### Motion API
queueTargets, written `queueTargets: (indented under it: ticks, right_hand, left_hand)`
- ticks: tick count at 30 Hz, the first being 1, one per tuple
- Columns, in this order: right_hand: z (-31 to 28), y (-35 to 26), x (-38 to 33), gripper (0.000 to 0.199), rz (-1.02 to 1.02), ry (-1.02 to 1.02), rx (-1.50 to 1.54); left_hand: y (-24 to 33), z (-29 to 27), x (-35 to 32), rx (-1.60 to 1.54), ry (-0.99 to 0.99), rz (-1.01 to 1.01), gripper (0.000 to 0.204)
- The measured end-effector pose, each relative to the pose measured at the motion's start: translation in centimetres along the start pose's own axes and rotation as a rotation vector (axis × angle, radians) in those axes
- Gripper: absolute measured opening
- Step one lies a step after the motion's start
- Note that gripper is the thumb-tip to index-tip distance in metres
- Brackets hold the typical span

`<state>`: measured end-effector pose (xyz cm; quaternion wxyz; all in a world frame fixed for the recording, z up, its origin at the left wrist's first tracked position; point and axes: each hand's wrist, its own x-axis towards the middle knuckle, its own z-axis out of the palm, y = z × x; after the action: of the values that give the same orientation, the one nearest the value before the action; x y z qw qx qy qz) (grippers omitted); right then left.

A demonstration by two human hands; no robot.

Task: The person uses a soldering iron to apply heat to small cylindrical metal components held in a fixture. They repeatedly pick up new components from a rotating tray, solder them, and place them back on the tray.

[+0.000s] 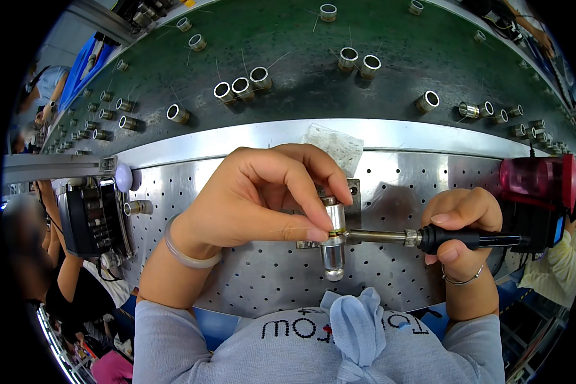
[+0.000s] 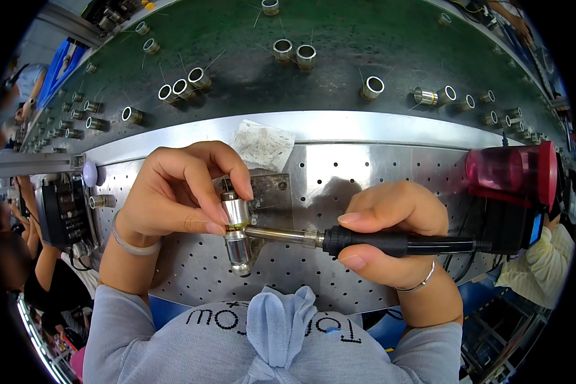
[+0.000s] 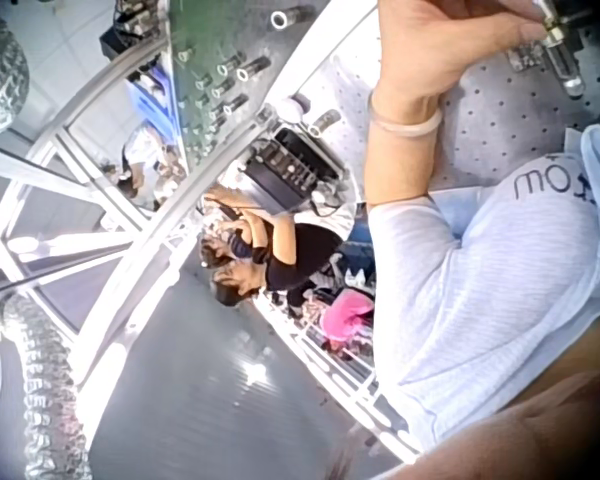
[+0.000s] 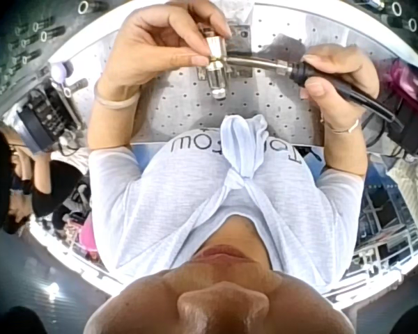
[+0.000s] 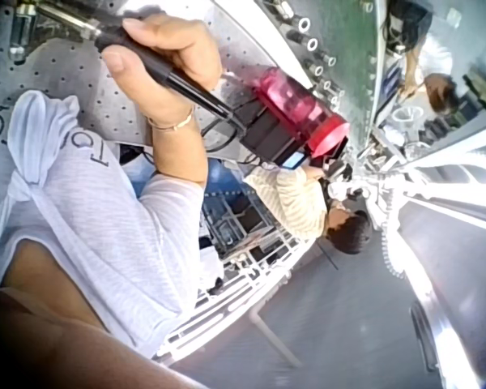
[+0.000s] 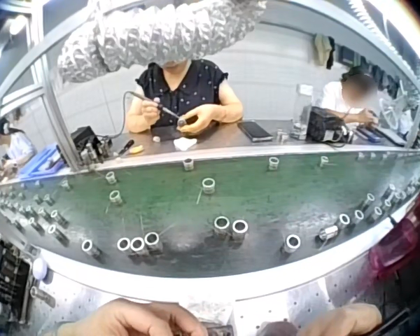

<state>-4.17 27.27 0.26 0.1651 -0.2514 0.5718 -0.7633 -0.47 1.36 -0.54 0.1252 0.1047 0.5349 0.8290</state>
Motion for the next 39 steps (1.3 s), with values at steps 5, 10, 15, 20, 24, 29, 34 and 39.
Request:
queueTargets:
  ticks: [5,10,15,20,24,29,34,39]
  right_hand:
    - [-0.1,0.1,0.0,0.028,-0.012,-0.024,0.007]
    - [-0.1,0.3,0.0,0.03,-0.031,-0.018,0.019]
    - [0.0,0.4,0.0,0.031,-0.032,-0.011,0.004]
    - [-0.1,0.4,0.0,0.031,-0.029,-0.014,0.007]
    - [-0.1,0.5,0.0,0.031,-0.03,-0.016,0.016]
    - [-0.1,0.5,0.2,0.03,-0.038,-0.035,0.002]
    - [0.0,0.4,0.2,0.029,-0.049,-0.03,-0.023]
    - [0.1,0.3,0.2,0.028,-0.045,-0.024,-0.025]
  left_hand:
    - [0.0,-0.3,-0.1,0.032,-0.023,0.014,0.016]
    - [0.1,-0.3,-0.1,0.031,-0.026,0.0,0.017]
    - [0.2,-0.4,-0.1,0.029,-0.037,-0.008,0.017]
    - [0.1,-0.5,-0.1,0.036,-0.038,-0.008,0.017]
    - [0.1,-0.5,-0.1,0.043,-0.042,-0.007,0.017]
    - [0.1,-0.5,-0.1,0.029,-0.035,-0.026,0.016]
    - [0.2,-0.8,-0.1,-0.014,-0.059,-0.051,0.024]
    - [0.5,-0.7,-0.2,-0.09,-0.025,-0.204,0.034]
